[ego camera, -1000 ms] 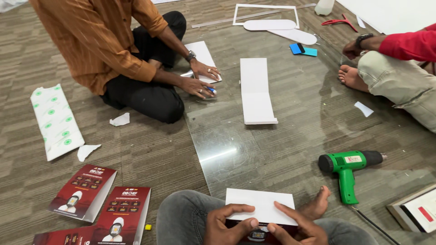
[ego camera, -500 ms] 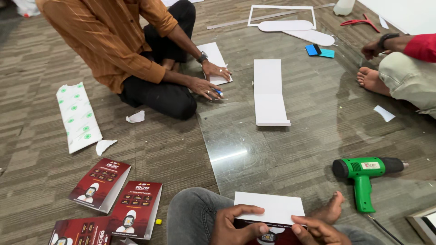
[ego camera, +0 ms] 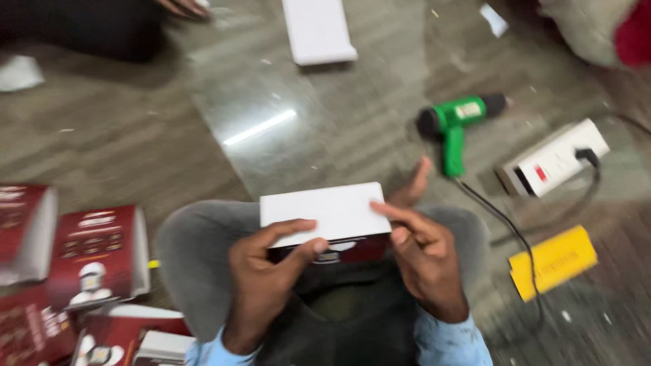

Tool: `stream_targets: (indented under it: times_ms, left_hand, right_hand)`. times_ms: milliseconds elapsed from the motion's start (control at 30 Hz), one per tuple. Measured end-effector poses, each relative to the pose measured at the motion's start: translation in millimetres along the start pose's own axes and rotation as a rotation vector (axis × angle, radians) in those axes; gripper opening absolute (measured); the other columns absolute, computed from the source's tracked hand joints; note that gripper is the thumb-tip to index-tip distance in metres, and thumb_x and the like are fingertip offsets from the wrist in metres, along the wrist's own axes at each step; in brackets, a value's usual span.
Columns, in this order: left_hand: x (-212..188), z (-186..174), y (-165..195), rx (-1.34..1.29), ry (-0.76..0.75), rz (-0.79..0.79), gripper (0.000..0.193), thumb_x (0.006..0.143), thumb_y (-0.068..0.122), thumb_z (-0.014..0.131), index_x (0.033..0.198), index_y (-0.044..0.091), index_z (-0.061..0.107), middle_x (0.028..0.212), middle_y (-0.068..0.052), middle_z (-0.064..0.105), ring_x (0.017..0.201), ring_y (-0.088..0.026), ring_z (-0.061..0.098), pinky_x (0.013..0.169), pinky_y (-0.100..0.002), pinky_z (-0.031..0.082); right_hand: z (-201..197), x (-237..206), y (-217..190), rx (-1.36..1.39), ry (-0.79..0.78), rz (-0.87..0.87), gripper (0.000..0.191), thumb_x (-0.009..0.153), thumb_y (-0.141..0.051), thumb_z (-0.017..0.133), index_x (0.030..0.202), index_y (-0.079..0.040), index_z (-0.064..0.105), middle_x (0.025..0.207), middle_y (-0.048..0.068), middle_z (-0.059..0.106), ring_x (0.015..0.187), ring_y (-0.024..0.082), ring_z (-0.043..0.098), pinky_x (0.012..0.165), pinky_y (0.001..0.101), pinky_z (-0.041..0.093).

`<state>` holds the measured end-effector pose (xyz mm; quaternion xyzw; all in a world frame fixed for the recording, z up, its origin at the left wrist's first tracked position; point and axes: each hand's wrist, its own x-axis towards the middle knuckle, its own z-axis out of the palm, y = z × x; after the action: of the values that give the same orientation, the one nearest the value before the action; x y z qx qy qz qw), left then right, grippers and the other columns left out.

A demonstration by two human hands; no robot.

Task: The person sits on the floor assembling printed promotional cards. They apply glue from a glue stick to a white paper insert, align it onto a red printed card, press the pieces together, and place the finished card onto a pile of completed cards, repeating with additional cards.

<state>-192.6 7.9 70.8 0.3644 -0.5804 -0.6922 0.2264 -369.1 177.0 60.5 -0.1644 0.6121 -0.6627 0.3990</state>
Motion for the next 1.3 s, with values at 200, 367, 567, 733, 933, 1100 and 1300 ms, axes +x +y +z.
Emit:
stream_targets:
  times_ms: [200, 367, 567, 733, 933, 1100, 1300]
  left_hand:
    - [3.5, 1.8, 1.1, 0.146, 0.014, 0.107, 0.025, 0.078, 0.007, 0.086, 0.102, 0.001, 0.08, 0.088, -0.008, 0.083, 0.079, -0.009, 0.076, 0.071, -0.022, 0.059]
    - [2.4, 2.1, -1.6, 0.128, 0.009, 0.143, 0.025, 0.081, 0.007, 0.085, 0.104, 0.001, 0.079, 0.086, -0.009, 0.082, 0.079, -0.01, 0.074, 0.071, -0.022, 0.058]
    - [2.3, 2.6, -13.8, 0.133, 0.036, 0.115, 0.025, 0.079, 0.008, 0.086, 0.103, 0.001, 0.08, 0.085, -0.009, 0.082, 0.077, -0.01, 0.075, 0.07, -0.023, 0.06]
    - [1.6, 2.4, -11.3, 0.074, 0.015, 0.11, 0.025, 0.08, 0.007, 0.086, 0.104, 0.001, 0.08, 0.09, -0.009, 0.082, 0.082, -0.01, 0.075, 0.076, -0.024, 0.06]
    - [-2.1, 8.4, -1.8, 0.064, -0.025, 0.1, 0.026, 0.08, 0.009, 0.087, 0.103, 0.002, 0.08, 0.086, -0.007, 0.083, 0.077, -0.008, 0.074, 0.07, -0.023, 0.06]
    - [1.6, 6.5, 5.7, 0.044, -0.108, 0.028, 0.032, 0.084, 0.011, 0.083, 0.114, 0.004, 0.078, 0.09, -0.007, 0.083, 0.082, -0.01, 0.074, 0.075, -0.024, 0.06]
    - [5.8, -10.8, 9.0, -0.281, -0.356, -0.053, 0.05, 0.102, 0.016, 0.059, 0.15, 0.006, 0.05, 0.126, -0.011, 0.072, 0.111, -0.01, 0.067, 0.097, -0.026, 0.054]
  right_hand:
    - [23.5, 6.1, -22.0, -0.111, -0.008, -0.07, 0.069, 0.089, 0.005, 0.074, 0.153, 0.004, 0.048, 0.109, 0.017, 0.08, 0.1, 0.014, 0.071, 0.091, 0.0264, 0.055]
    - [21.5, 5.8, -24.1, -0.036, -0.067, -0.027, 0.071, 0.091, 0.007, 0.07, 0.156, 0.004, 0.042, 0.113, 0.017, 0.079, 0.106, 0.013, 0.07, 0.094, 0.0254, 0.054]
    - [14.7, 4.6, -19.0, 0.011, -0.1, -0.024, 0.075, 0.092, 0.007, 0.07, 0.16, 0.003, 0.037, 0.111, 0.018, 0.079, 0.105, 0.014, 0.07, 0.095, 0.0264, 0.053]
    - [18.5, 6.2, -27.3, 0.019, -0.102, 0.03, 0.077, 0.093, 0.003, 0.071, 0.162, 0.003, 0.037, 0.11, 0.016, 0.078, 0.105, 0.014, 0.069, 0.094, 0.0262, 0.052]
    - [31.4, 6.4, -24.7, -0.002, -0.134, -0.032, 0.087, 0.079, 0.004, 0.081, 0.155, 0.003, 0.04, 0.128, 0.013, 0.07, 0.112, 0.014, 0.068, 0.096, 0.029, 0.055]
    - [40.2, 5.2, -19.4, -0.047, 0.01, -0.054, 0.076, 0.081, 0.009, 0.078, 0.151, 0.003, 0.049, 0.118, 0.017, 0.074, 0.102, 0.017, 0.071, 0.089, 0.0301, 0.059]
    - [36.4, 12.3, -8.1, 0.032, 0.038, -0.071, 0.069, 0.081, 0.013, 0.074, 0.146, 0.007, 0.054, 0.12, 0.018, 0.073, 0.107, 0.018, 0.071, 0.094, 0.0311, 0.056]
